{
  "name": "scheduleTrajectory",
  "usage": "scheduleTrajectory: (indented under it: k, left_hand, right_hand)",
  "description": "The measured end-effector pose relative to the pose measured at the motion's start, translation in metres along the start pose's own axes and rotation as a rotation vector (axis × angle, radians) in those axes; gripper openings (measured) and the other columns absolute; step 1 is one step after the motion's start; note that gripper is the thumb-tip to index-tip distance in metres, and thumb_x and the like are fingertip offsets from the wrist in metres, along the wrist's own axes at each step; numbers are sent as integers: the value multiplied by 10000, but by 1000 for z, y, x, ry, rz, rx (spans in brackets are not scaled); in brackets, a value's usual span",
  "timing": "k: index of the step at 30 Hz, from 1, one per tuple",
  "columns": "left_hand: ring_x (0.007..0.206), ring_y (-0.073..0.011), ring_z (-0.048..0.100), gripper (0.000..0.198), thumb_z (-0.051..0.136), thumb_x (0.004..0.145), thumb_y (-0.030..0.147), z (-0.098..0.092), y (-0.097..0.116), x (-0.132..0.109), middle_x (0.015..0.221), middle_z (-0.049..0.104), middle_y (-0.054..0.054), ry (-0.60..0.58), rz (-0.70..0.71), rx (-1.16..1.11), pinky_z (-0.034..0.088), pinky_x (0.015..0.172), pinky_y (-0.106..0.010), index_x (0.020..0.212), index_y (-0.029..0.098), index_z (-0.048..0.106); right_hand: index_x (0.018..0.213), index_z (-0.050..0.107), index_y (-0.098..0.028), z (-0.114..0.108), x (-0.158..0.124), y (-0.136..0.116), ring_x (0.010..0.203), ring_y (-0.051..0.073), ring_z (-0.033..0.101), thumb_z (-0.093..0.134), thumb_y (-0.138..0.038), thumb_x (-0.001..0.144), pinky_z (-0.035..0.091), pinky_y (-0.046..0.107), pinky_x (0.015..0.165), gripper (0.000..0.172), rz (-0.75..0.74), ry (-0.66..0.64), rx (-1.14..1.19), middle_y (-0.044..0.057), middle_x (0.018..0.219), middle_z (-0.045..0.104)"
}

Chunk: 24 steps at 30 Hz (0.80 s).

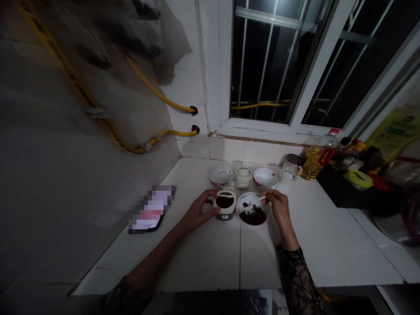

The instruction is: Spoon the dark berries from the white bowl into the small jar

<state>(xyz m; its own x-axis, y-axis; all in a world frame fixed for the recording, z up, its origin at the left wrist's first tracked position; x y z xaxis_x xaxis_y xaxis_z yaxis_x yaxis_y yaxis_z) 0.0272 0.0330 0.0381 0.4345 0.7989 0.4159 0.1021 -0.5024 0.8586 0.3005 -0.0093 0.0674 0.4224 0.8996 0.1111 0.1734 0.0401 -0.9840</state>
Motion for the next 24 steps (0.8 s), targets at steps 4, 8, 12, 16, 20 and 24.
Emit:
scheduleTrajectory:
  k: [4, 8, 12, 16, 20, 24]
  left_hand:
    - [1143, -245, 599, 267, 666, 816, 276, 1, -1, 0, 1274, 602, -102, 2, 10, -5, 513, 853, -341, 1035, 220, 524]
    - [1124, -248, 606, 278, 672, 809, 287, 0, -2, 0, 1267, 599, -106, 11, 14, -9, 514, 842, -343, 1037, 219, 528]
    - [1109, -241, 612, 265, 670, 813, 290, 0, 0, 0, 1243, 612, -102, 8, 19, -19, 510, 835, -336, 1024, 217, 527]
    - [1132, -242, 605, 267, 671, 811, 283, 0, 0, 0, 1257, 617, -100, 0, 11, -10, 506, 850, -338, 1027, 219, 528]
    - [1150, -247, 607, 269, 675, 811, 283, 0, 1, 0, 1272, 617, -103, 4, 14, -7, 508, 847, -336, 1029, 220, 531]
    - [1163, -250, 603, 260, 671, 810, 276, 0, 0, 0, 1275, 619, -105, 1, 13, -6, 499, 868, -346, 1022, 222, 530]
  right_hand:
    - [766, 672, -199, 10, -12, -15, 619, 190, 587, 619, -429, 719, 466, 329, 693, 240, -195, 99, -30, 2, 566, 644]
    - [870, 678, -220, 38, -42, -46, 783, 205, 633, 509, -309, 894, 471, 366, 809, 192, -668, 70, -285, 35, 751, 713]
    - [967, 662, -243, 63, -71, -63, 783, 177, 652, 457, -121, 891, 435, 419, 940, 251, -1098, -129, -517, 20, 850, 735]
    - [964, 643, -242, 39, -62, -63, 722, 189, 642, 451, -134, 912, 448, 440, 919, 227, -1088, 55, -557, 12, 770, 710]
    - [926, 644, -236, 11, -37, -50, 692, 206, 626, 466, -181, 922, 441, 425, 888, 187, -954, 138, -686, 9, 686, 691]
    - [904, 661, -208, 0, -18, -32, 714, 218, 631, 452, -121, 868, 398, 424, 894, 229, -837, 27, -924, 39, 687, 701]
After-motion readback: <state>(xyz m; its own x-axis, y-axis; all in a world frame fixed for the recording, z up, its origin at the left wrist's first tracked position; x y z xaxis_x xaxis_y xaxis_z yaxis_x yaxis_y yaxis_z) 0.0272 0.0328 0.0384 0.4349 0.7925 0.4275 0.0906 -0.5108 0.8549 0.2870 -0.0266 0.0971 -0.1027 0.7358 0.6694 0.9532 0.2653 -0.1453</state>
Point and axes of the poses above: each hand's wrist, its own x-axis towards the middle knuckle, its own z-axis out of the palm, y = z × x, the point moved 6 cm from there along x, towards the middle knuckle
